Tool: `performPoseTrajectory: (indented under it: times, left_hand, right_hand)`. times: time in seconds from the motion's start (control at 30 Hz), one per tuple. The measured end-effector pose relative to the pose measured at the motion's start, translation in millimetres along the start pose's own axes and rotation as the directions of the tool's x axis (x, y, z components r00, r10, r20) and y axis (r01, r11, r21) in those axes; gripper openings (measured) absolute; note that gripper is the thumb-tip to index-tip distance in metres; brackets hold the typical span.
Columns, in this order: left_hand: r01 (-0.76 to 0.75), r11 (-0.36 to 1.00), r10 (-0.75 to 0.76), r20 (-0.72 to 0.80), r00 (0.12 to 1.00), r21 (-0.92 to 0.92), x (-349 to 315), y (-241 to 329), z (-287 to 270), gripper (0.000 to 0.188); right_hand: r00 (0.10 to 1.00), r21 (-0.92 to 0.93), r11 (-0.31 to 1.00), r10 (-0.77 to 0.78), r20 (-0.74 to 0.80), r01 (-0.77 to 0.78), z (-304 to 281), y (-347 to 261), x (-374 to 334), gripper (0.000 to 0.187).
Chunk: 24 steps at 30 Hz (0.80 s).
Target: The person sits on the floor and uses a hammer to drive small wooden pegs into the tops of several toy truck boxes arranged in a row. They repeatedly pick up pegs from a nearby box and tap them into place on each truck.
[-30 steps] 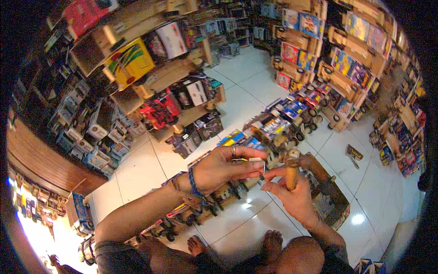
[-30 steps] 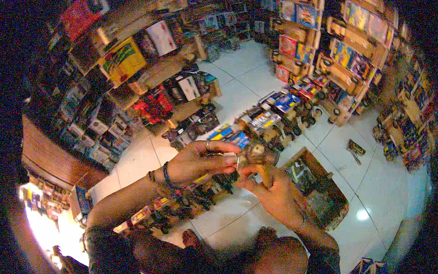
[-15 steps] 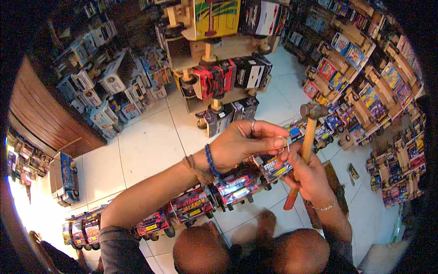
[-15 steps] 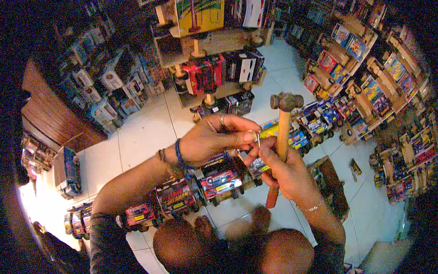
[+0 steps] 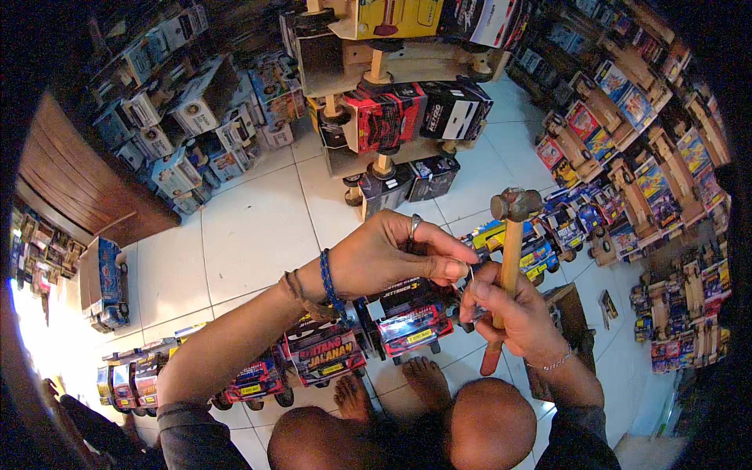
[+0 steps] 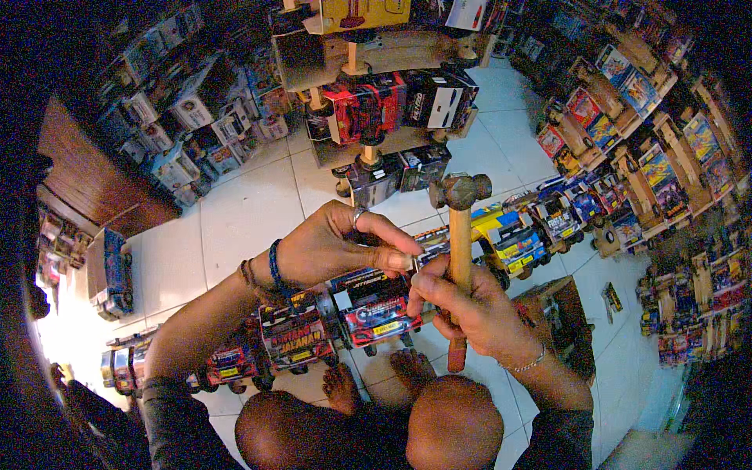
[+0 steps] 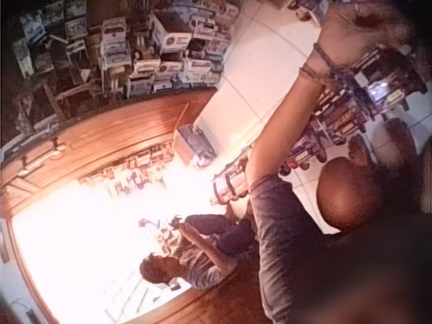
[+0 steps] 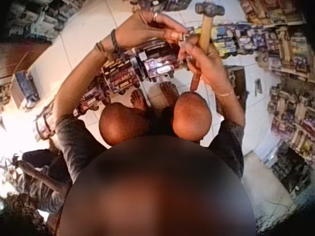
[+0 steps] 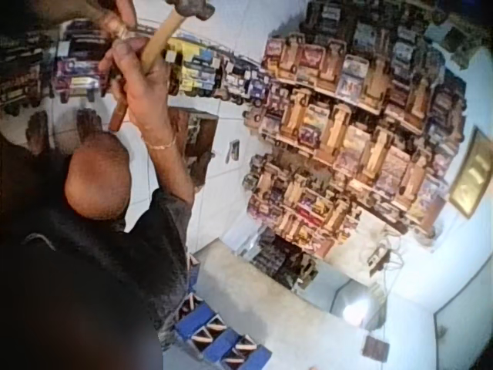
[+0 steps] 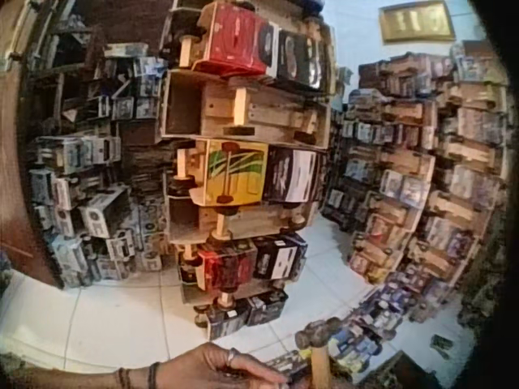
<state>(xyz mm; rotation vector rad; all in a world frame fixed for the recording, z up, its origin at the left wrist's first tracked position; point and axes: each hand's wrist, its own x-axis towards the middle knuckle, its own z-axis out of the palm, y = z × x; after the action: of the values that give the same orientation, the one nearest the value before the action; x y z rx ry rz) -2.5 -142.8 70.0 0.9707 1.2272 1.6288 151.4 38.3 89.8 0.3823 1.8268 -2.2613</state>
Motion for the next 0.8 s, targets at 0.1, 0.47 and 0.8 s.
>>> performPoseTrajectory:
  times: [0.1,0.47,0.8]
  left_hand:
    - [0.015,0.999,-0.015,0.008,1.000,0.047,-0.6,1.0,-3.8,0.028]
    - [0.055,0.997,-0.048,-0.107,0.993,0.059,4.1,3.1,-0.7,0.026]
    - [0.355,0.930,-0.340,-0.142,0.930,0.095,3.4,-24.6,-18.5,0.030]
  right_hand:
    - [1.000,0.006,1.000,0.002,0.026,-0.002,-2.2,2.3,4.1,0.016]
    - [0.999,-0.044,0.999,-0.026,-0.019,0.026,-8.7,13.0,3.5,0.038]
    - [0.903,0.091,0.974,-0.152,-0.403,0.205,-10.5,47.0,-10.9,0.025]
